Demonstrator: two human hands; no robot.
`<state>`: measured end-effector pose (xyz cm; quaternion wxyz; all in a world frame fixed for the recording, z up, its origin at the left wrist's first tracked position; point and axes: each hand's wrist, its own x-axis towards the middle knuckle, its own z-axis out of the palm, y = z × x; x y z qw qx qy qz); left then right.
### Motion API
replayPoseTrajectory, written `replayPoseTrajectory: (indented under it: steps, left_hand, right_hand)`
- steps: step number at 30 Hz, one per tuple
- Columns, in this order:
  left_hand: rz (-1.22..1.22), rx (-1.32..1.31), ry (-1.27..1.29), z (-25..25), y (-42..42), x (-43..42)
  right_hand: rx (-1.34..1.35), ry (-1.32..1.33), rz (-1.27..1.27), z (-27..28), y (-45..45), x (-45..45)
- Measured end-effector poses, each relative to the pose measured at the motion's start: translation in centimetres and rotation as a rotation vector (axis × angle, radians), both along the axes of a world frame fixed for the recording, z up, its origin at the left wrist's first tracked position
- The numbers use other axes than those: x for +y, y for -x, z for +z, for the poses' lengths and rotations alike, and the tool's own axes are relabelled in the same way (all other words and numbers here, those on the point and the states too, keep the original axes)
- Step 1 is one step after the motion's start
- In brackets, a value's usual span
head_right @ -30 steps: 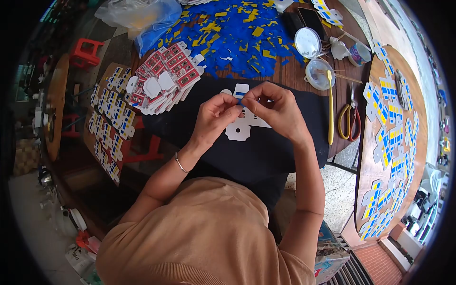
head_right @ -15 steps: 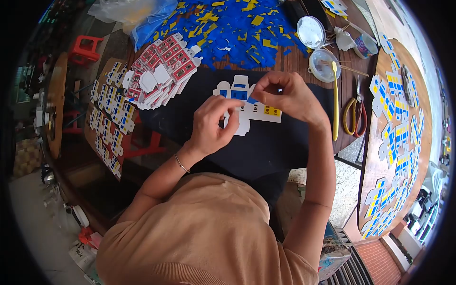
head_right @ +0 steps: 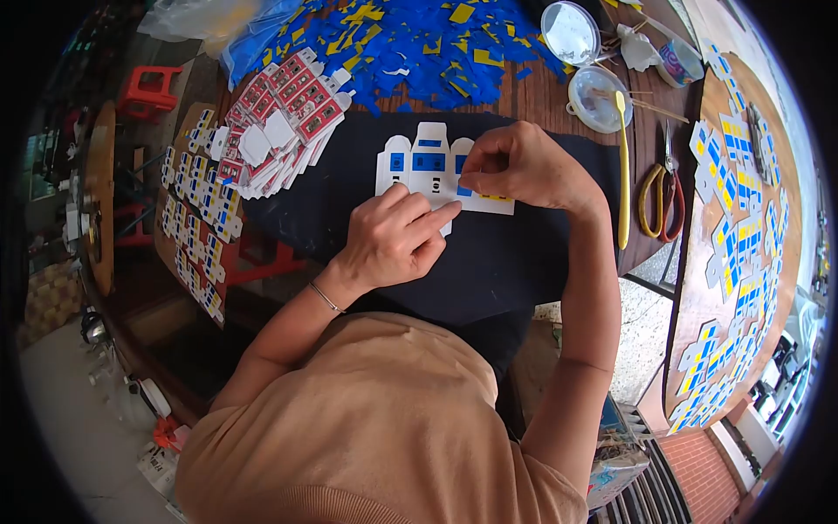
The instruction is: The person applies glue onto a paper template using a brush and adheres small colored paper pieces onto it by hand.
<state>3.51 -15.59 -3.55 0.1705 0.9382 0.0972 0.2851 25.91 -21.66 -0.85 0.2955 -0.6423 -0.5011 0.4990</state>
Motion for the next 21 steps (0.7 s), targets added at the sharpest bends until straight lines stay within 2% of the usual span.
replayPoseTrajectory:
  steps: [21]
  left_hand:
    - [0.022, 0.029, -0.004, -0.22, -0.10, 0.00]
  right_hand:
    - [-0.077, -0.040, 0.040, 0.27, 0.34, 0.61]
